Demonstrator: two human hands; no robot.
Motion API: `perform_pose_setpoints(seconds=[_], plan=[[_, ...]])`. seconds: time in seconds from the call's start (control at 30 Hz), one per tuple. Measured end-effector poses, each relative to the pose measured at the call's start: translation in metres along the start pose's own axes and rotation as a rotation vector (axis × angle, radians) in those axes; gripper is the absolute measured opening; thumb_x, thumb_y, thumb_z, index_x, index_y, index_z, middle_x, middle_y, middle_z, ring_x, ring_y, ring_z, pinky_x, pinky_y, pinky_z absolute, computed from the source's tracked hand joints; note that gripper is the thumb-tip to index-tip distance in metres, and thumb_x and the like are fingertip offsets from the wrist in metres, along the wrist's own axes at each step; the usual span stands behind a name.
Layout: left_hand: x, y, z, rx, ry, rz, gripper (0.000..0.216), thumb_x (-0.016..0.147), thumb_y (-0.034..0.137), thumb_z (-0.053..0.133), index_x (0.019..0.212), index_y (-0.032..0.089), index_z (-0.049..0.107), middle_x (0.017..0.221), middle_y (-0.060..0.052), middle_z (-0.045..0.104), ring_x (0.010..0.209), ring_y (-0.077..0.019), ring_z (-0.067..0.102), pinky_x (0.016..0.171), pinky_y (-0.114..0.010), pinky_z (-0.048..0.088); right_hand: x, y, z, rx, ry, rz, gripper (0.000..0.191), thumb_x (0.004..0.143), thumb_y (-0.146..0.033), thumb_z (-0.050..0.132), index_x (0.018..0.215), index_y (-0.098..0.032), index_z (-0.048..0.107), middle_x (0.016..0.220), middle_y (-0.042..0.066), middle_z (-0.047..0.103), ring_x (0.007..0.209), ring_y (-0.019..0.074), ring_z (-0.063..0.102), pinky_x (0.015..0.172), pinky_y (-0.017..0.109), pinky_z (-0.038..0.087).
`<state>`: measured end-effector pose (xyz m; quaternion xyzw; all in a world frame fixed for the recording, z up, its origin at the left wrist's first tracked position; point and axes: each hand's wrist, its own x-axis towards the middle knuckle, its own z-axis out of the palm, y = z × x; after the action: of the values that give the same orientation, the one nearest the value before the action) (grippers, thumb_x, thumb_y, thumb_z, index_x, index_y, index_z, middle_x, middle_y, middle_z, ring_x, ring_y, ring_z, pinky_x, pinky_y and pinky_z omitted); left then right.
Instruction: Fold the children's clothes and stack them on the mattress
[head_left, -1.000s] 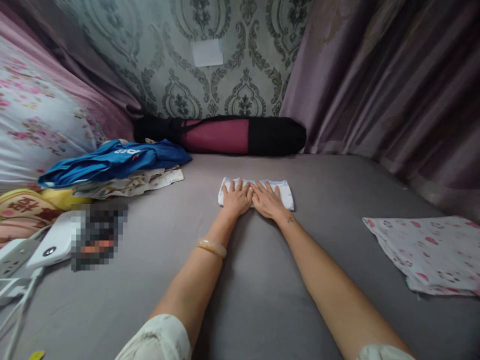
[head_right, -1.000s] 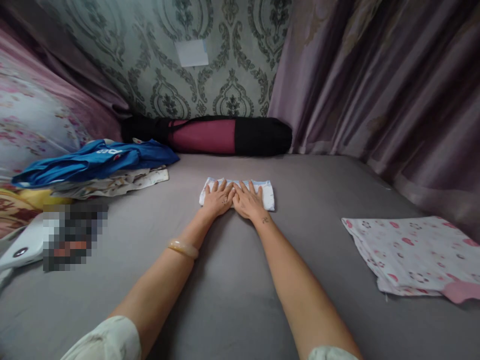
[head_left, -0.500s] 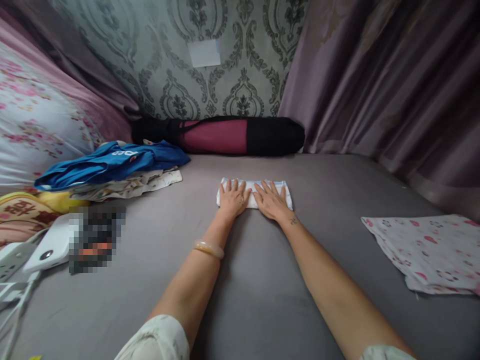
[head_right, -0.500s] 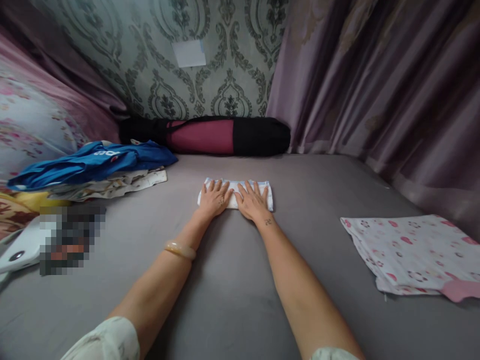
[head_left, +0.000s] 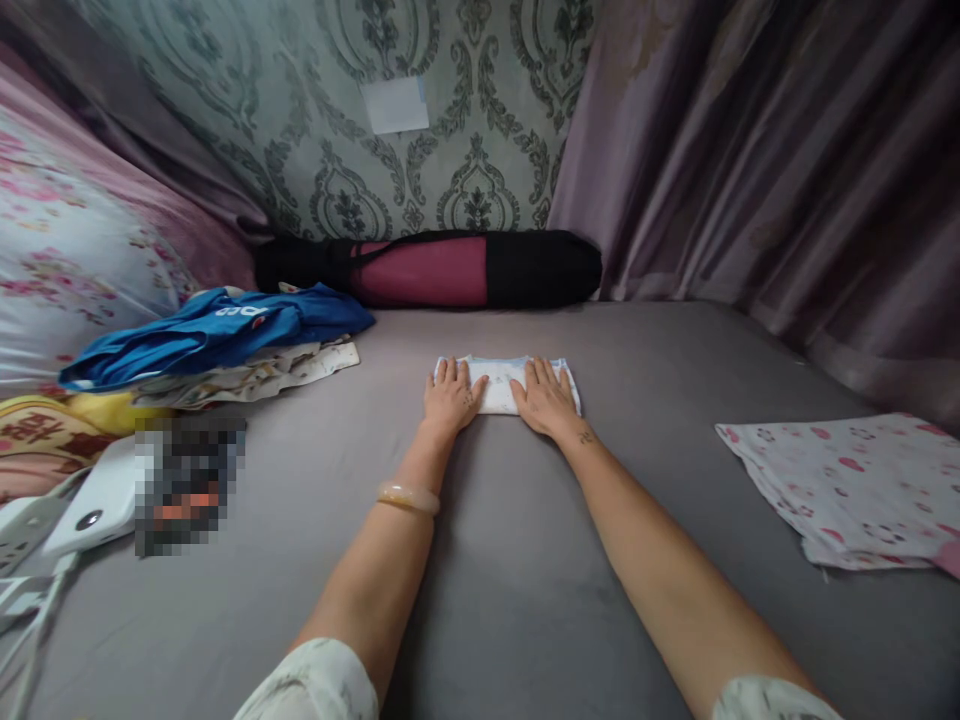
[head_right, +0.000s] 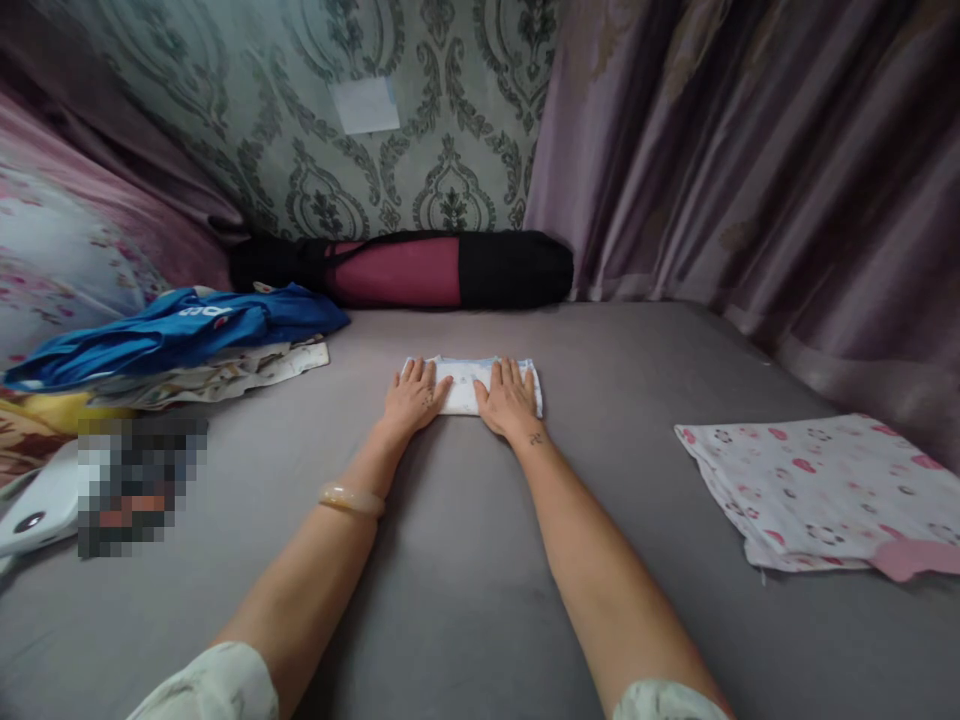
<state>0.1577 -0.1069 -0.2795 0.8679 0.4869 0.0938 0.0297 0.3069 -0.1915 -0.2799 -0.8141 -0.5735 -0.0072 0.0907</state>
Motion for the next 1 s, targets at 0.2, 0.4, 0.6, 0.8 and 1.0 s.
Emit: perform_pose_setpoints(seconds=[0.2,0.4,0.6,0.8,1.0], plan=[[-0.001,-0.002,-0.002,-0.025,-0.033,-0.01,0.066,0.098,0.053,0.021,0.147,0.012,0.036,0.156,-0.016,0.03,0.146,-0.0296,0.022,0.116,-0.047,0.023,0.001,0.005,-0.001,0.001,-0.031,-0.005,0.067,0.1,-0.045,0.017,0.149,-0.002,0.031,0.156,0.017,0.028,0.145,0.0277,0.02,0.117,0.045,0.012],[0.002,-0.014,-0.002,-0.056,-0.037,-0.093,0.062,0.099,0.041,0.018,0.148,0.007,0.033,0.157,-0.016,0.029,0.146,-0.0277,0.022,0.118,-0.041,0.02,0.002,0.021,-0.002,-0.037,-0.011,0.064,0.068,0.1,-0.044,0.017,0.149,0.002,0.029,0.157,0.019,0.023,0.146,0.0288,0.017,0.118,0.044,0.01],[0.004,-0.022,0.004,-0.113,-0.076,-0.105,0.063,0.098,0.04,0.019,0.15,0.006,0.029,0.157,-0.016,0.027,0.146,-0.0282,0.024,0.118,-0.043,0.021,0.004,0.027,0.004,0.004,-0.019,0.064,0.068,0.099,-0.043,0.015,0.149,0.001,0.029,0.157,0.019,0.025,0.145,0.0286,0.02,0.117,0.04,0.017],[0.01,-0.027,0.004,-0.175,-0.091,-0.133,0.061,0.098,0.04,0.021,0.149,0.01,0.031,0.157,-0.013,0.028,0.146,-0.0277,0.024,0.118,-0.045,0.021,0.006,0.031,-0.001,0.037,-0.057,0.067,0.065,0.099,-0.04,0.015,0.149,0.0,0.03,0.157,0.018,0.025,0.145,0.0276,0.02,0.117,0.039,0.018],[0.013,-0.036,-0.006,-0.238,0.003,-0.165,0.054,0.099,0.038,0.02,0.144,0.017,0.042,0.155,-0.009,0.035,0.145,-0.0292,0.025,0.114,-0.048,0.029,0.001,0.025,-0.009,0.0,0.041,0.052,0.065,0.099,-0.04,0.016,0.149,-0.001,0.029,0.158,0.016,0.023,0.146,0.026,0.016,0.119,0.04,0.011]])
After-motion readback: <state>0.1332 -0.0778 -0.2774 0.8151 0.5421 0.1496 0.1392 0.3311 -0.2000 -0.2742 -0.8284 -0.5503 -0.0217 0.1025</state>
